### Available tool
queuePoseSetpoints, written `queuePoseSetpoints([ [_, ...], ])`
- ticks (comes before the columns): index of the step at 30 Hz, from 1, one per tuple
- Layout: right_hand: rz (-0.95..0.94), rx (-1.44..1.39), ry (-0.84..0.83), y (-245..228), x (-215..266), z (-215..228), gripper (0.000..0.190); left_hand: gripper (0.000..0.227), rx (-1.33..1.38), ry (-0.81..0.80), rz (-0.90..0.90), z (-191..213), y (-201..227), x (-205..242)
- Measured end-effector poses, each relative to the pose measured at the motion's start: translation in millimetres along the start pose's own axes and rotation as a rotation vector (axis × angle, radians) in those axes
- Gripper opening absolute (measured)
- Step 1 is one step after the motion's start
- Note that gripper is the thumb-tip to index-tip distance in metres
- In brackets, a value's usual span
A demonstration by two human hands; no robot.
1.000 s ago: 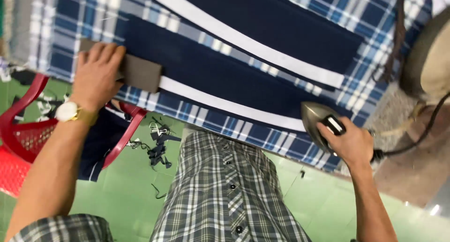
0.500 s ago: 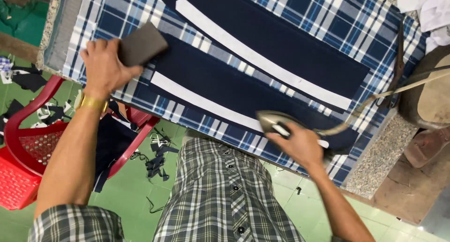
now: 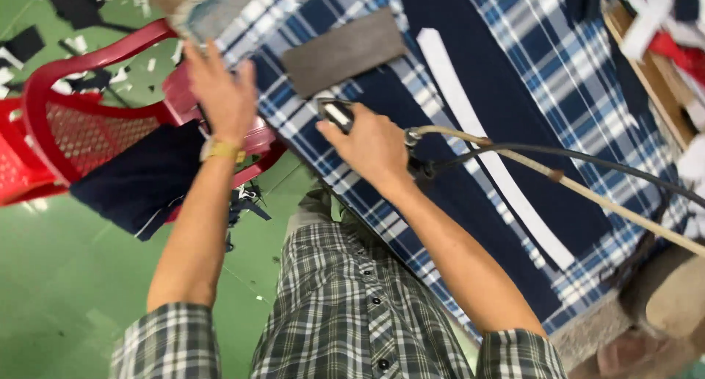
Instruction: The person irons two dark blue fabric pieces with white stripes on a plaid-covered table. They use a steam iron in the right hand and a small dark rectangular block in the left hand to press the fabric while ironing. The person repeatedly moves the iron and the block along the length of the fabric pieces.
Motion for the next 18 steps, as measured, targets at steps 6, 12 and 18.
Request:
queuePoseSetpoints([
  [6,-0.081,0.051,-0.126,-13.0,4.9,6.4,0.056,0.075,-0.104,0.022,0.032,-16.9,2.9,3.3],
  [12,-0.108,0.064,-0.151,-8.8,10.8,2.0,0.059,0.074,-0.357,0.126,-0.014,-18.2,6.1,0.6],
  [18,-0.133,0.065,-0.216,21.5,67.1,-8.3,0.055,0.059,-0.58,0.13,-0.19,-10.3,20.1,-4.5],
])
Point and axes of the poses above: each hand's wrist, its own x-axis away from the middle knuckle, its own z-axis out of the back of the hand, y = z × x, the point moved 4 cm from there along -x, towards the middle knuckle, and after that the axes turned 7 degrees about -y, right-handed, at the moved point
